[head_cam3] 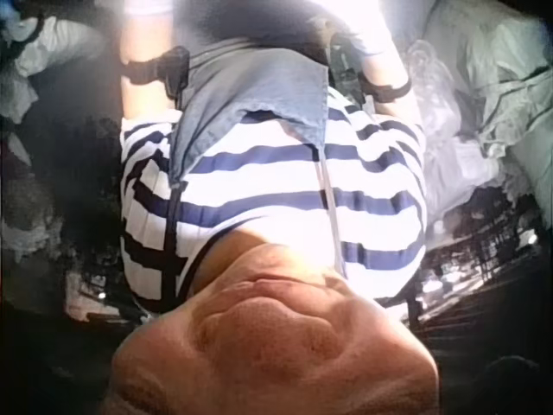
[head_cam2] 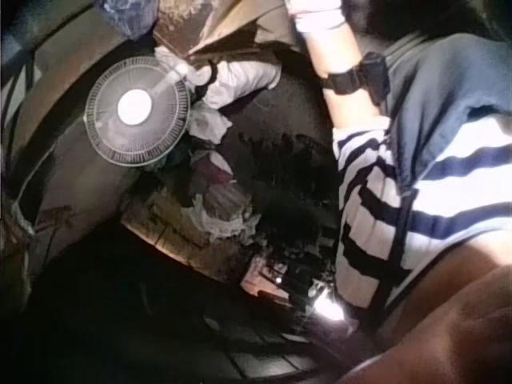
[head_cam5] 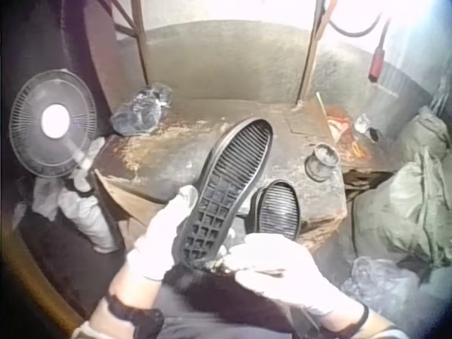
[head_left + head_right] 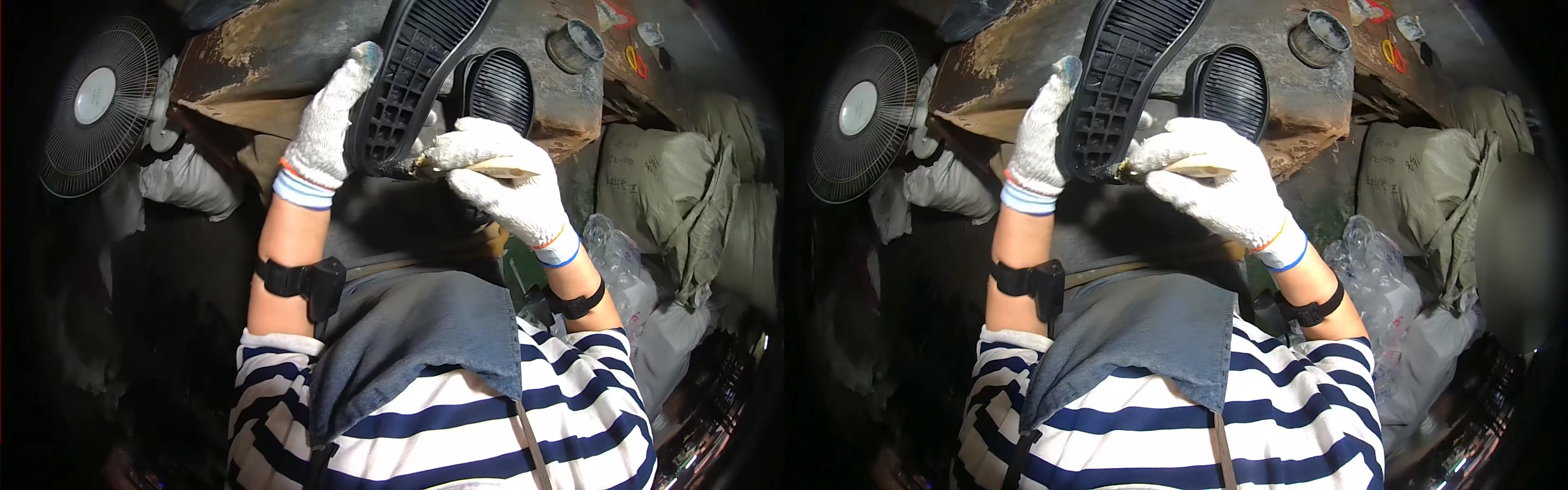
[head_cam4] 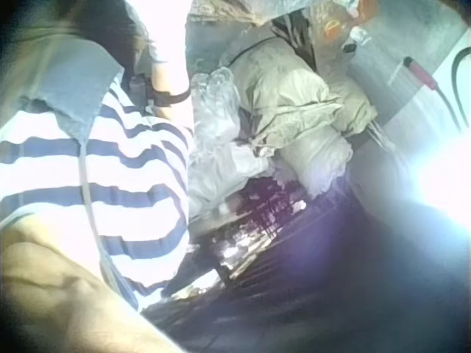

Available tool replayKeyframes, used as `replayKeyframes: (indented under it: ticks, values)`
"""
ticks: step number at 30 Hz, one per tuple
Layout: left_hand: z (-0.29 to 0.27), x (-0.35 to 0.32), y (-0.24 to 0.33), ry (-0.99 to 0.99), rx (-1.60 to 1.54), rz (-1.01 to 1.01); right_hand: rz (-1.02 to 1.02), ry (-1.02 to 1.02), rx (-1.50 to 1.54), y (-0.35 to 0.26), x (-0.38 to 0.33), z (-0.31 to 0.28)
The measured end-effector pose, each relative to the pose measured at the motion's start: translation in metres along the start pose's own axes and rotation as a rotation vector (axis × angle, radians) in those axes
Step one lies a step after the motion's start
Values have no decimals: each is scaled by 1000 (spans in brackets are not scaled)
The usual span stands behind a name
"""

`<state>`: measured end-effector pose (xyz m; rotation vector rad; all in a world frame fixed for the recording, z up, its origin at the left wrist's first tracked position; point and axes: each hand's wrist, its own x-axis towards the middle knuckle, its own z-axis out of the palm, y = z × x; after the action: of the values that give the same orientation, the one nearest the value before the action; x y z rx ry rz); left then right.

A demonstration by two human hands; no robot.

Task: Applying adhesive to the bottom of shoe soles using a brush.

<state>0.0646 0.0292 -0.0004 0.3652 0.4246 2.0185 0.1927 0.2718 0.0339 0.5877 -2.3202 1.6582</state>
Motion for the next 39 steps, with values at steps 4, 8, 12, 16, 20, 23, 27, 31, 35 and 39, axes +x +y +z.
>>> replayKeyframes:
  ticks: [4, 8, 12, 16, 20, 23, 27, 31, 35, 39]
  values:
    - [11, -8, -17, 477, 1456, 279, 373, 166, 366, -14, 4, -6]
    - [11, -17, -27, 506, 1278, 186, 340, 256, 224, 0, 22, -40]
    - [44, 3, -33, 369, 997, 128, 201, 378, -25, 37, 42, -81]
    - [21, -12, -37, 386, 1344, 82, -32, 377, -376, 40, 59, -82]
    - [3, -23, -53, 387, 287, 67, -274, 283, -733, 51, 54, -70]
    - [21, -19, -62, 339, -99, 51, -337, 375, -757, 49, 73, -78]
    - [34, -12, -67, 181, -311, 3, -336, 332, -810, 50, 107, -72]
    - [31, -2, -61, 94, -440, 77, -410, 406, -636, 53, 133, -55]
    - [26, -10, -61, 69, -441, 110, -159, 581, -56, 62, 111, -33]
    - [26, -7, -66, 132, -503, 123, 48, 619, -210, 87, 95, -25]
